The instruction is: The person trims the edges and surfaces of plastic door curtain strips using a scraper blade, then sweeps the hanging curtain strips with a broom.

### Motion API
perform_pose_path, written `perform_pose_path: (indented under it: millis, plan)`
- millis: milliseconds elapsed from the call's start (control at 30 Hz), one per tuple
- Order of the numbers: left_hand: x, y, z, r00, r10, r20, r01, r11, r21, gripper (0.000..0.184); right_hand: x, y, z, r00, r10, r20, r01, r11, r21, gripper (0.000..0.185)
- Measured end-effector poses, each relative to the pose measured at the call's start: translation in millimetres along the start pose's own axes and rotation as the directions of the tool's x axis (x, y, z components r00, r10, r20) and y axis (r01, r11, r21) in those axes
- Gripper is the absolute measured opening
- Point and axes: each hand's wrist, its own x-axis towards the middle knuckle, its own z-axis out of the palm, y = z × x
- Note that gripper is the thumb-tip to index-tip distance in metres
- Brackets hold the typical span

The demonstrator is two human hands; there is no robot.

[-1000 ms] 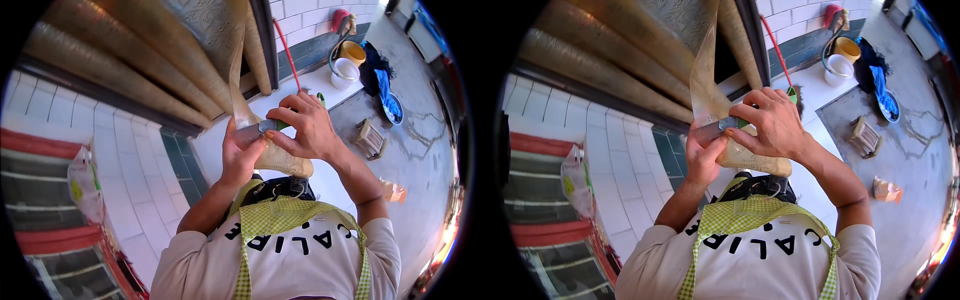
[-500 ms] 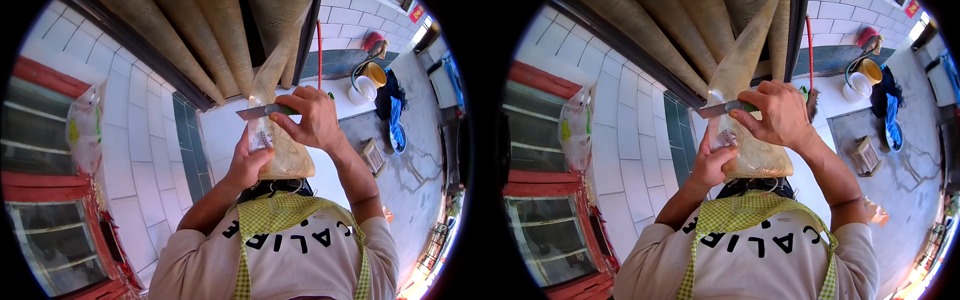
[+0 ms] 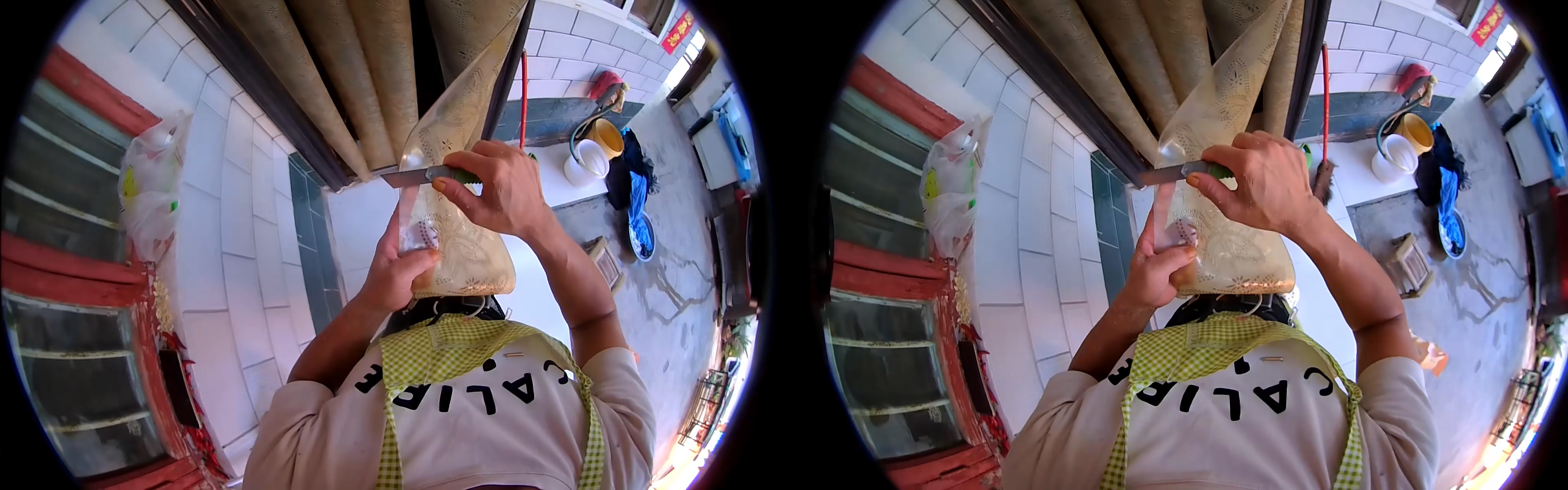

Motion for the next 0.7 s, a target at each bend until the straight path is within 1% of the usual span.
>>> perform_pose_path:
  millis: [33,67,100,133,200,267,300,333,400,433,467,533,600,667,700]
  plan:
    - [-4,-1,-7,1.000,-0.014,0.011,0.013,0.997,0.076,0.077,-1,-1,2,1.000,-0.029,-0.003,0.029,1.000,0.011,0.026]
    - [-4,-3,-9,1.000,0.008,0.005,-0.008,0.997,0.076,0.077,-4,-3,3,0.998,-0.065,-0.003,0.065,0.998,0.020,0.026]
    - [-7,-4,-11,1.000,-0.009,0.009,0.009,0.998,0.068,0.082,-6,-7,-1,0.993,-0.107,0.051,0.106,0.994,0.023,0.027]
    - [-9,-5,-11,1.000,-0.029,0.012,0.028,0.998,0.063,0.089,-8,-5,2,0.988,-0.143,0.051,0.141,0.989,0.049,0.027]
    - [-9,-9,-11,1.000,0.009,-0.022,-0.008,0.998,0.068,0.092,-1,1,3,0.985,-0.154,0.072,0.148,0.985,0.087,0.027]
    - [-13,-5,-9,0.999,-0.045,-0.028,0.045,0.999,-0.002,0.094,14,9,5,0.987,-0.094,0.134,0.088,0.995,0.056,0.027]
    - [-17,-9,-11,0.999,-0.034,-0.013,0.034,0.999,0.039,0.095,21,13,4,0.991,-0.075,0.112,0.066,0.995,0.078,0.030]
    - [-19,-13,-11,1.000,-0.020,-0.022,0.021,0.999,0.040,0.095,26,18,6,0.989,-0.091,0.114,0.082,0.993,0.083,0.030]
    - [-21,-17,-9,0.998,0.008,-0.059,-0.007,1.000,0.024,0.096,34,25,12,0.991,-0.074,0.114,0.063,0.994,0.093,0.031]
    - [-21,-17,-8,0.997,0.021,-0.074,-0.019,0.999,0.027,0.096,37,24,12,0.992,-0.025,0.126,0.015,0.997,0.080,0.029]
    - [-22,-18,-7,0.997,0.022,-0.072,-0.019,0.999,0.041,0.095,38,25,12,0.990,-0.044,0.131,0.032,0.995,0.091,0.029]
    - [-23,-19,-9,0.995,0.036,-0.088,-0.031,0.998,0.055,0.094,32,23,11,0.967,-0.211,0.145,0.195,0.974,0.118,0.026]
    - [-20,-18,-9,0.990,0.047,-0.132,-0.044,0.999,0.030,0.094,17,15,5,0.908,-0.317,0.274,0.265,0.941,0.212,0.026]
    - [-15,-16,-1,0.979,0.070,-0.192,-0.070,0.998,0.010,0.094,19,15,6,0.907,-0.334,0.258,0.286,0.936,0.205,0.026]
    - [-16,-16,-6,0.983,0.064,-0.174,-0.068,0.998,-0.017,0.094,20,15,7,0.906,-0.336,0.259,0.287,0.935,0.209,0.026]
